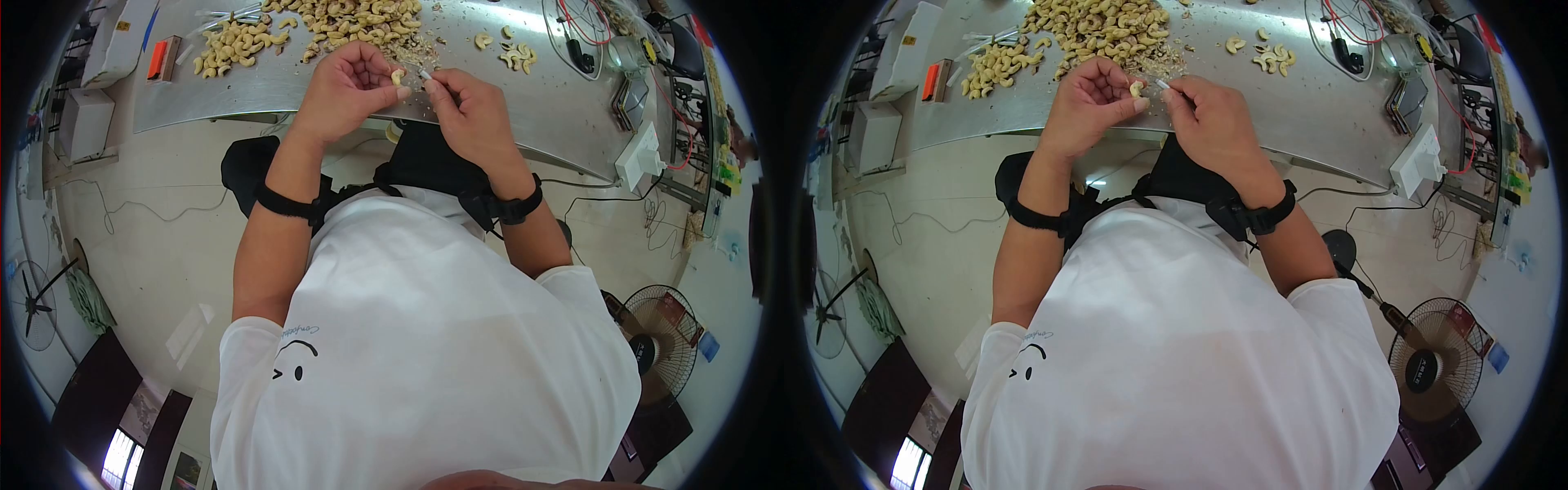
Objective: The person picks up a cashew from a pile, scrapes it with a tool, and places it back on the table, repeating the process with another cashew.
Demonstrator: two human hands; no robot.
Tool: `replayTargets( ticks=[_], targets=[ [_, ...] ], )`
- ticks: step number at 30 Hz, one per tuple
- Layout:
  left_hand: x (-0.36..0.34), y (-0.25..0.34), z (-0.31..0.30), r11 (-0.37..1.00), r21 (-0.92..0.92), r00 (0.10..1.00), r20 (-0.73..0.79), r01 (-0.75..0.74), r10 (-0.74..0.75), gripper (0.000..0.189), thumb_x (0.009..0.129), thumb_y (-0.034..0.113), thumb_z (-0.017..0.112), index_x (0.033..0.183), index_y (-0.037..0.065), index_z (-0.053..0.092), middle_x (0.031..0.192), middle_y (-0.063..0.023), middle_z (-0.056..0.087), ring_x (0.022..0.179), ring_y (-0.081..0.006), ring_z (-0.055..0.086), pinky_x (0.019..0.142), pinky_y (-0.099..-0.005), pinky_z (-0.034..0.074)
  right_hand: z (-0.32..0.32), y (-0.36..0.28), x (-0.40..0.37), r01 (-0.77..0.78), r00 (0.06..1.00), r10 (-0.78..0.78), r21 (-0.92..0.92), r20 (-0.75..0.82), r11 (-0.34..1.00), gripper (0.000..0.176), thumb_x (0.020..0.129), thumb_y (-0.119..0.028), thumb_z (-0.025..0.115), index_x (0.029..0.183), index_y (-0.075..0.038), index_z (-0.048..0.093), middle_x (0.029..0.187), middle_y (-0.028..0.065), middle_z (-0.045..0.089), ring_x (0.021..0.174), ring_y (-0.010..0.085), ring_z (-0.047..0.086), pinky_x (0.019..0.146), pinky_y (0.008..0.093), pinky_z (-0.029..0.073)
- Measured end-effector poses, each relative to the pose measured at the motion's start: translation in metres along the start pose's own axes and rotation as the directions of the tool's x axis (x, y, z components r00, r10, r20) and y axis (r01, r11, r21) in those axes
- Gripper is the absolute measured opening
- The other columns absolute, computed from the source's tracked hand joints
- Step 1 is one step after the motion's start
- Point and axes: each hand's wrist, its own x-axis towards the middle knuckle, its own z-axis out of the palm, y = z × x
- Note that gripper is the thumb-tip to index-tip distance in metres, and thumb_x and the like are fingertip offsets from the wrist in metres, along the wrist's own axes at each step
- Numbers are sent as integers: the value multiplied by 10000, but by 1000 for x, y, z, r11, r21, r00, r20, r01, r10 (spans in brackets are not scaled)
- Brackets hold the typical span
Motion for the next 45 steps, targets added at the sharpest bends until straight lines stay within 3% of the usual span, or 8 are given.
replayTargets(
  ticks=[2, 8, 17, 23, 29, 32, 41, 45],
  targets=[
    [0, 0, 0, 1000, -2, 1000, -2, 0, 0, 322, 792, -77, 807, 969, 69, 582, 935, 9, 653, 802, -60, 617, 755, -215, 547, 0, 1, -1, 2, 1000, -2, -2, -22, 1000, 178, 929, -181, 670, 950, -10, 716, 728, 174, 656, 607, 292, 620, 604, 372, 494],
    [0, -1, 0, 999, -40, 1000, -2, 1, -1, 325, 790, -86, 803, 974, 68, 585, 999, -22, 686, 823, -65, 625, 771, -220, 550, -5, 3, -2, -68, 985, 61, 40, 163, 997, 186, 928, -182, 662, 918, -2, 708, 700, 163, 641, 588, 267, 605, 594, 373, 488],
    [0, -5, -1, 998, -54, 999, 24, -37, 38, 321, 791, -107, 789, 963, 67, 581, 1050, -54, 706, 828, -57, 620, 773, -219, 550, -8, 7, 4, -107, 958, 96, 28, 270, 994, 204, 925, -182, 643, 890, 15, 683, 655, 174, 602, 561, 277, 560, 585, 391, 463],
    [0, -1, -1, 999, -29, 1000, 13, -21, 21, 314, 792, -92, 801, 948, 70, 581, 996, -26, 691, 788, -46, 607, 728, -201, 532, -3, 1, 1, -83, 981, 81, 5, 177, 997, 194, 930, -185, 651, 891, 1, 691, 670, 178, 611, 568, 301, 570, 586, 389, 469],
    [-1, -1, -1, 999, -25, 1000, 11, -28, 28, 313, 792, -61, 820, 960, 72, 593, 898, 24, 631, 777, -49, 608, 723, -197, 531, 12, 6, -4, 39, 996, -41, -26, -73, 999, 165, 932, -177, 669, 911, -18, 708, 713, 175, 648, 602, 305, 633, 587, 384, 489],
    [-2, -1, 1, 998, -39, 999, -15, -42, 41, 315, 790, -59, 822, 967, 71, 596, 900, 21, 632, 780, -51, 609, 723, -198, 532, 10, 7, -5, -71, 997, 72, 40, -28, 997, 167, 932, -181, 674, 937, -20, 719, 738, 167, 670, 614, 289, 650, 596, 374, 498],
    [-1, -6, -1, 999, -33, 999, -21, -42, 42, 303, 805, -88, 796, 989, 51, 599, 1014, -38, 688, 812, -66, 625, 747, -218, 556, 7, 5, -4, -85, 994, 81, 54, 78, 995, 174, 931, -184, 673, 959, -23, 731, 724, 152, 676, 615, 268, 647, 609, 357, 507],
    [-1, -4, 0, 1000, 3, 999, -38, -25, 25, 292, 803, -84, 803, 970, 55, 607, 990, -28, 688, 806, -64, 628, 740, -214, 553, 7, 4, -4, -79, 995, 76, 37, 69, 996, 176, 933, -184, 668, 948, -19, 727, 724, 156, 676, 614, 274, 648, 606, 361, 505]
  ],
)
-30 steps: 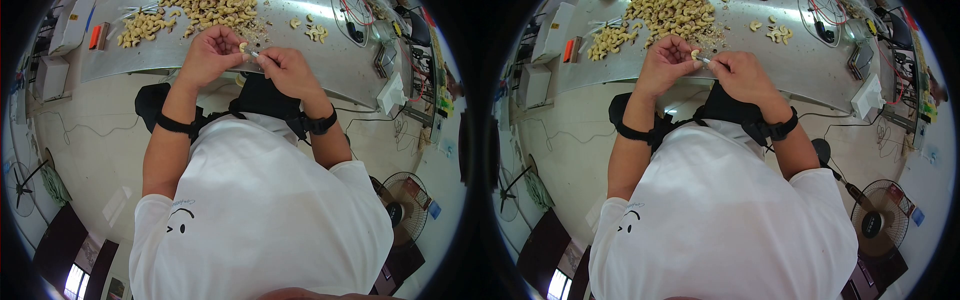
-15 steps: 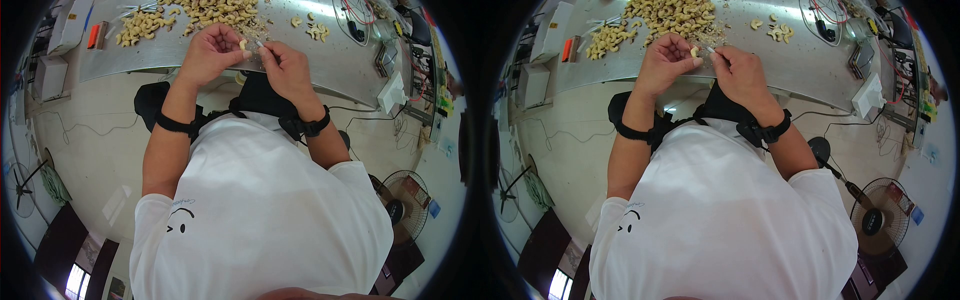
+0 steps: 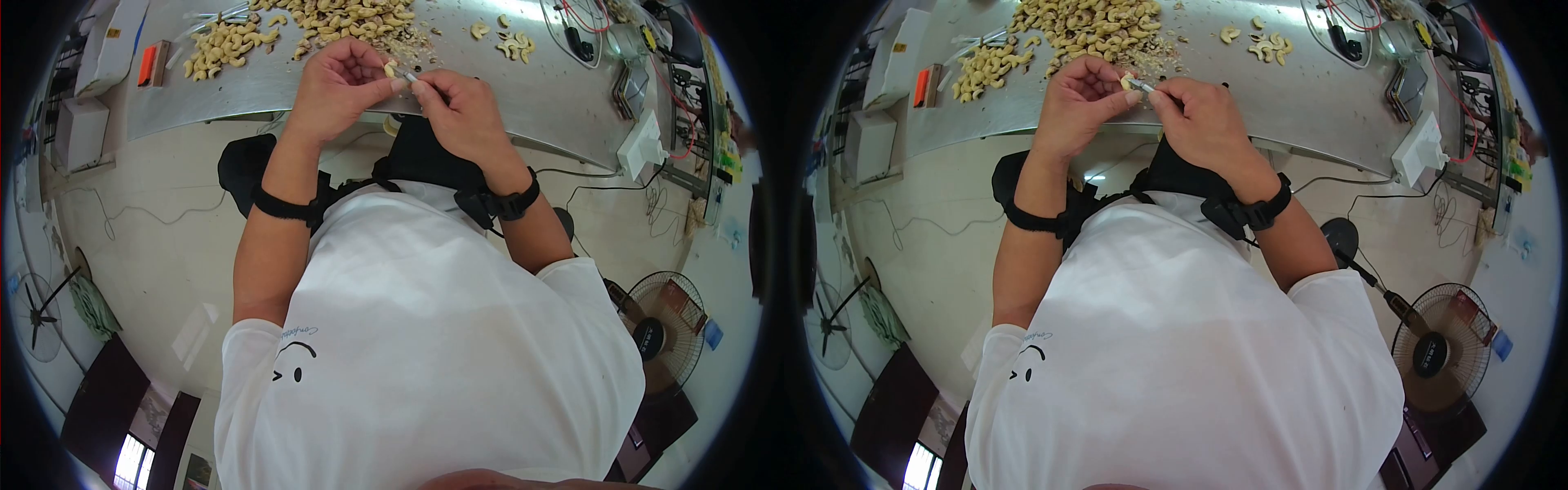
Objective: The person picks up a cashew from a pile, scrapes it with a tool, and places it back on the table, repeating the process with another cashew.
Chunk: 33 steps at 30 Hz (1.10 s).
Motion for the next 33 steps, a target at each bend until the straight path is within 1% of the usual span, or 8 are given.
replayTargets(
  ticks=[8, 11, 14, 17, 20, 23, 29, 33],
  targets=[
    [-2, 3, 3, 999, 40, 1000, -15, -24, 25, 292, 784, -79, 823, 943, 52, 615, 971, -30, 695, 794, -63, 628, 726, -212, 549, 5, 5, 1, -27, 997, 27, -3, -71, 1000, 200, 943, -195, 656, 949, -6, 722, 703, 156, 666, 601, 258, 638, 608, 355, 503],
    [-4, 1, 6, 999, 16, 998, -27, -50, 51, 288, 784, -85, 819, 938, 49, 615, 994, -39, 699, 799, -65, 631, 727, -212, 550, 3, 6, 1, -73, 997, 76, 89, -33, 993, 205, 947, -195, 648, 944, -3, 719, 685, 152, 650, 586, 227, 616, 607, 348, 499],
    [-4, 2, 6, 999, 26, 999, -35, -39, 40, 294, 787, -99, 808, 948, 42, 607, 1021, -53, 701, 825, -76, 649, 756, -230, 567, 3, 8, 0, -57, 998, 57, 110, 3, 992, 206, 948, -195, 643, 949, -4, 719, 686, 145, 649, 589, 201, 599, 602, 342, 492],
    [-3, 2, 7, 999, -38, 999, -39, -26, 25, 305, 791, -117, 793, 968, 37, 597, 1043, -66, 698, 855, -91, 666, 790, -257, 583, 3, 8, 1, -58, 998, 56, 67, 33, 996, 207, 947, -198, 645, 959, -6, 721, 694, 139, 655, 601, 186, 599, 601, 337, 485],
    [-2, 1, 6, 998, -59, 999, -41, -26, 23, 318, 796, -130, 780, 988, 35, 587, 1044, -71, 694, 887, -104, 678, 826, -273, 590, 3, 9, 1, -73, 997, 74, 42, -8, 996, 212, 949, -201, 646, 968, -4, 722, 688, 115, 653, 608, 172, 593, 601, 332, 481],
    [-2, -6, 4, 989, -122, 996, -42, -88, 84, 323, 802, -126, 777, 1006, 36, 587, 1019, -55, 682, 878, -98, 666, 814, -260, 581, 3, 11, 4, -76, 996, 82, 129, -42, 989, 217, 953, -203, 645, 964, -1, 722, 674, 94, 642, 607, 158, 581, 602, 329, 480],
    [-2, -5, 3, 994, -54, 994, -46, -97, 95, 335, 808, -114, 780, 1051, 37, 606, 961, -12, 652, 834, -75, 625, 767, -223, 550, 2, 17, 3, -72, 997, 75, 160, -8, 984, 216, 961, -200, 643, 961, 0, 725, 680, 56, 645, 618, 129, 570, 601, 315, 478],
    [-1, -6, 3, 993, -52, 993, -49, -108, 105, 301, 813, -73, 790, 1038, 38, 623, 865, 18, 643, 760, -44, 612, 689, -190, 533, 2, 16, 3, -73, 997, 69, 193, 29, 978, 204, 962, -188, 653, 979, 3, 723, 691, 31, 639, 643, 103, 569, 606, 295, 477]
  ],
)
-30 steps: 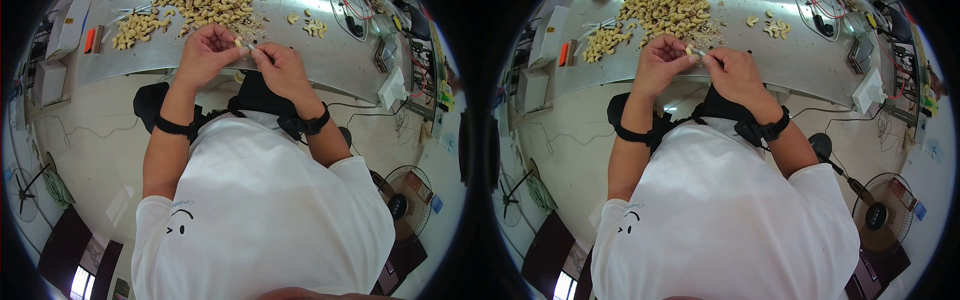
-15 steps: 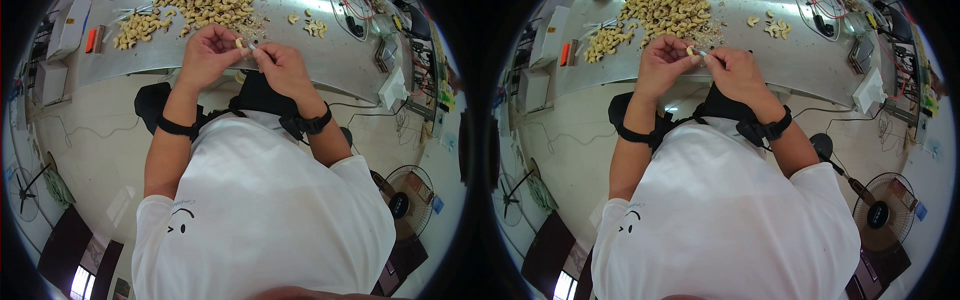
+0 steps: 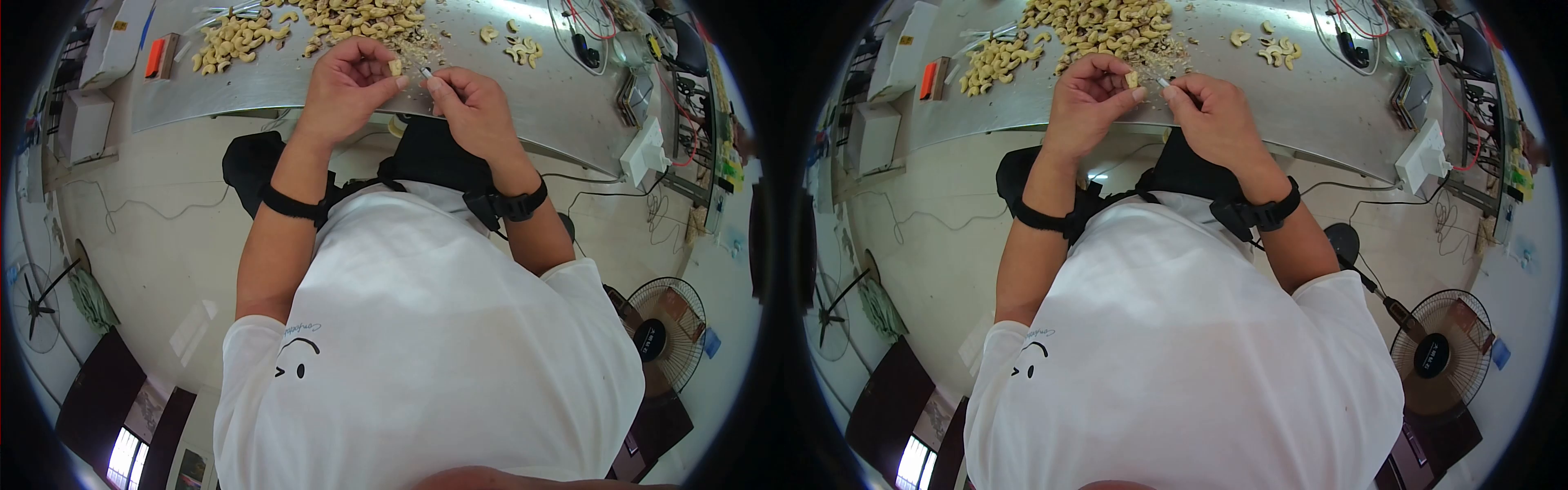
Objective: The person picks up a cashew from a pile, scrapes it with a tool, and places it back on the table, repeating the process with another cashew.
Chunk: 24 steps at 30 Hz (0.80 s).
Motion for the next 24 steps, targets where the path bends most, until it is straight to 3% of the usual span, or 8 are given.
replayTargets(
  ticks=[5, 8, 14, 24],
  targets=[
    [0, -1, -1, 1000, 2, 1000, -13, 1, -1, 290, 820, -82, 780, 1054, 30, 649, 876, 14, 659, 760, -42, 612, 694, -189, 537, 1, -5, -3, -32, 999, 30, 44, 36, 999, 196, 961, -179, 664, 999, 5, 721, 704, 28, 648, 666, 96, 575, 621, 288, 485],
    [-1, 4, -1, 999, -12, 999, 1, 37, -37, 317, 807, -121, 776, 1080, 6, 678, 923, -10, 667, 826, -75, 622, 768, -214, 545, 2, -4, -2, 0, 999, -2, 34, 47, 999, 199, 959, -182, 666, 1000, 5, 721, 716, 43, 664, 665, 106, 582, 626, 297, 492],
    [-3, 4, -2, 997, 44, 998, -27, 59, -58, 310, 809, -117, 774, 1087, -4, 696, 894, -15, 680, 792, -76, 627, 743, -216, 551, 1, -6, -3, 3, 999, 0, -64, 40, 998, 211, 951, -195, 667, 999, 4, 719, 723, 94, 674, 646, 141, 597, 626, 314, 496],
    [-3, 7, 2, 999, 0, 998, -42, 53, -52, 297, 801, -97, 790, 1058, 4, 681, 875, -17, 676, 782, -74, 629, 722, -215, 548, -6, -21, -7, 25, 999, -17, -190, 45, 982, 178, 937, -189, 649, 933, -22, 709, 707, 145, 656, 606, 272, 617, 605, 375, 491]
  ],
)
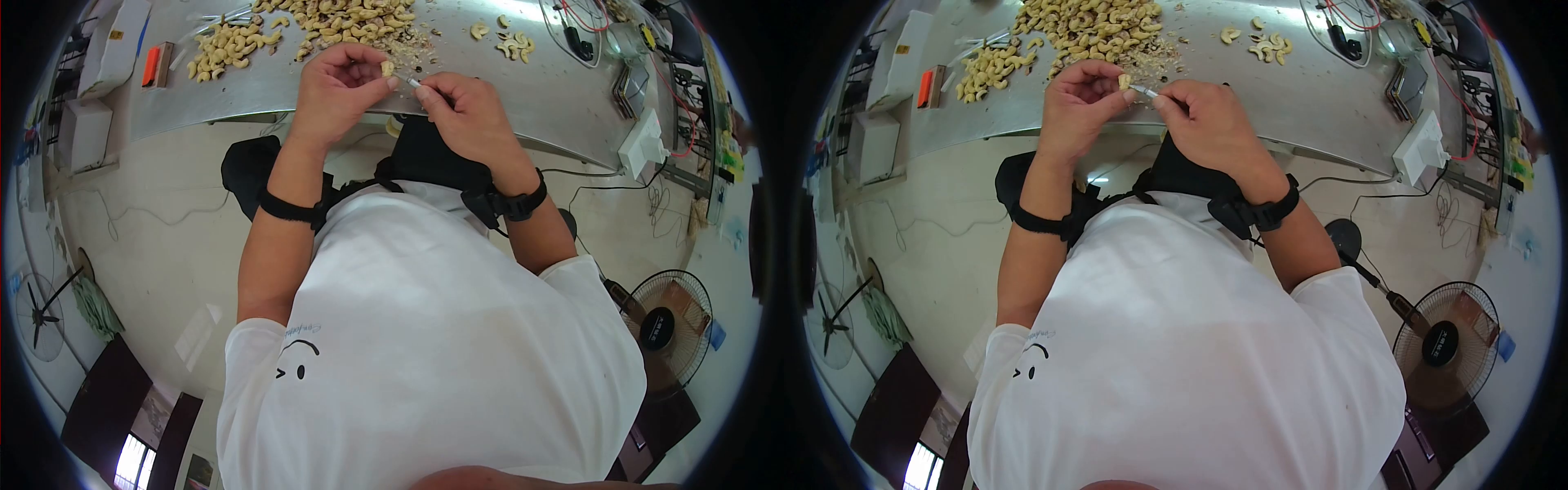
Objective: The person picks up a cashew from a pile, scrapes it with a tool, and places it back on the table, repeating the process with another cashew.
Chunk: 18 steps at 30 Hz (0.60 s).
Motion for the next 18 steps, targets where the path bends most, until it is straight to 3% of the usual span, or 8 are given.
replayTargets(
  ticks=[8, 14, 18],
  targets=[
    [2, -5, -3, 999, 36, 999, 27, -30, 29, 301, 794, -106, 793, 1038, 10, 662, 879, -15, 670, 786, -72, 625, 716, -209, 540, -2, -9, -2, 65, 997, -69, -121, -31, 990, 191, 932, -184, 638, 858, -13, 679, 702, 181, 637, 625, 372, 616, 587, 418, 483],
    [2, -3, -3, 996, 85, 1000, -5, 10, -10, 288, 800, -107, 787, 1034, 3, 660, 889, -21, 672, 802, -76, 637, 731, -213, 547, 8, 0, -2, 224, 930, -284, -257, -232, 940, 180, 923, -180, 651, 863, -12, 677, 728, 176, 653, 650, 374, 628, 589, 413, 492],
    [1, -1, 1, 999, -7, 999, -12, 38, -38, 275, 816, -112, 769, 1048, -9, 662, 934, -45, 694, 864, -97, 673, 787, -229, 568, 5, 0, -4, 107, 977, -116, -60, -179, 992, 166, 924, -175, 665, 928, -16, 712, 730, 155, 667, 619, 298, 633, 592, 373, 493]
  ],
)
